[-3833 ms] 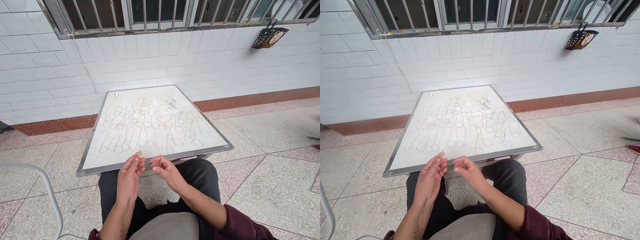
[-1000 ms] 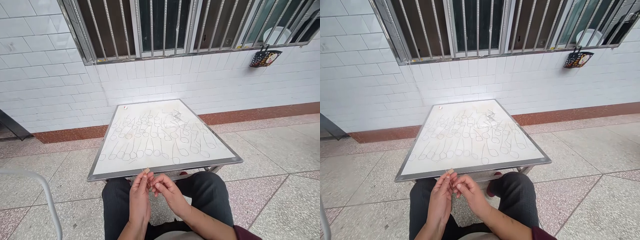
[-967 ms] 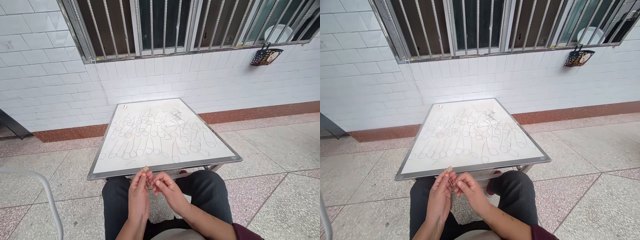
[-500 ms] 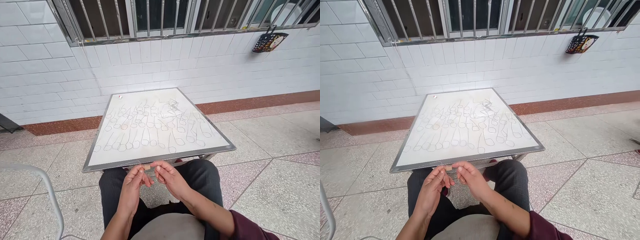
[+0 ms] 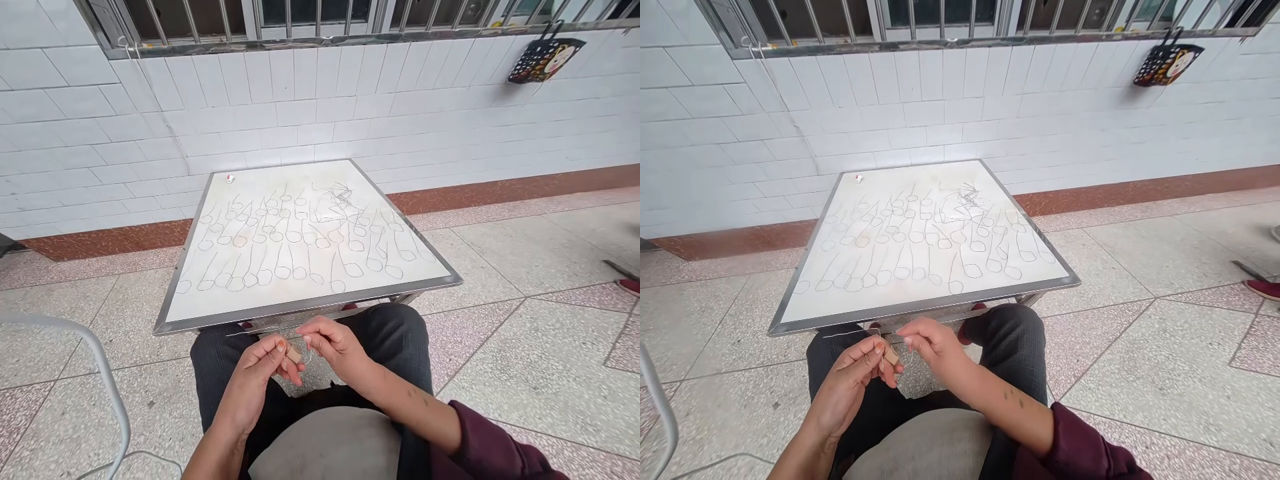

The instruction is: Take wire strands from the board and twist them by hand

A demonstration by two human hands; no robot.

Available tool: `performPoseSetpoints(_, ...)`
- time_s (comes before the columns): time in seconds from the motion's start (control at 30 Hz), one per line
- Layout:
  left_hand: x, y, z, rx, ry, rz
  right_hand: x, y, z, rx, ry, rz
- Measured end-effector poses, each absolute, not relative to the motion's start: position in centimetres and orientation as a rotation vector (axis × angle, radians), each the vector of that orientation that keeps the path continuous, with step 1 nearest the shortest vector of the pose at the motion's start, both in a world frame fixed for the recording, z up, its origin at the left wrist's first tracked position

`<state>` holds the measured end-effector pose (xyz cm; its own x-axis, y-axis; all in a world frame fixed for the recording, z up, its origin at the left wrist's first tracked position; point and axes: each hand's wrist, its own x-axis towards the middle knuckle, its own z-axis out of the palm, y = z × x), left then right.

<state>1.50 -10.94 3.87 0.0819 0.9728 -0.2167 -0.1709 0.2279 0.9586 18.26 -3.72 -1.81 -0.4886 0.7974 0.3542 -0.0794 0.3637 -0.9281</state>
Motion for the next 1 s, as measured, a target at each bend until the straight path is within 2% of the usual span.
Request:
performPoseSetpoints(0.13, 1.46, -11.14, 3.93, 0.963, 1.144, 1.03, 18.42, -3.6, -1.57, -0.513, -1.883, 0.969)
performPoseSetpoints(0.23, 1.19, -11.17, 4.0, 1.025, 1.144, 0.965, 18.53, -3.65, -1.18, -0.491, -1.952, 0.883)
performPoseSetpoints(0.73, 0.89, -11.15, 3.88, 1.062, 1.161, 0.875, 18.86, -4.22, -1.16, -0.502, -2.078, 0.774)
performPoseSetpoints(1.0, 1.31, -11.11, 3.43, 1.109, 1.269, 0.837, 18.6, -4.27, -1.59, -0.64, -2.049, 0.883)
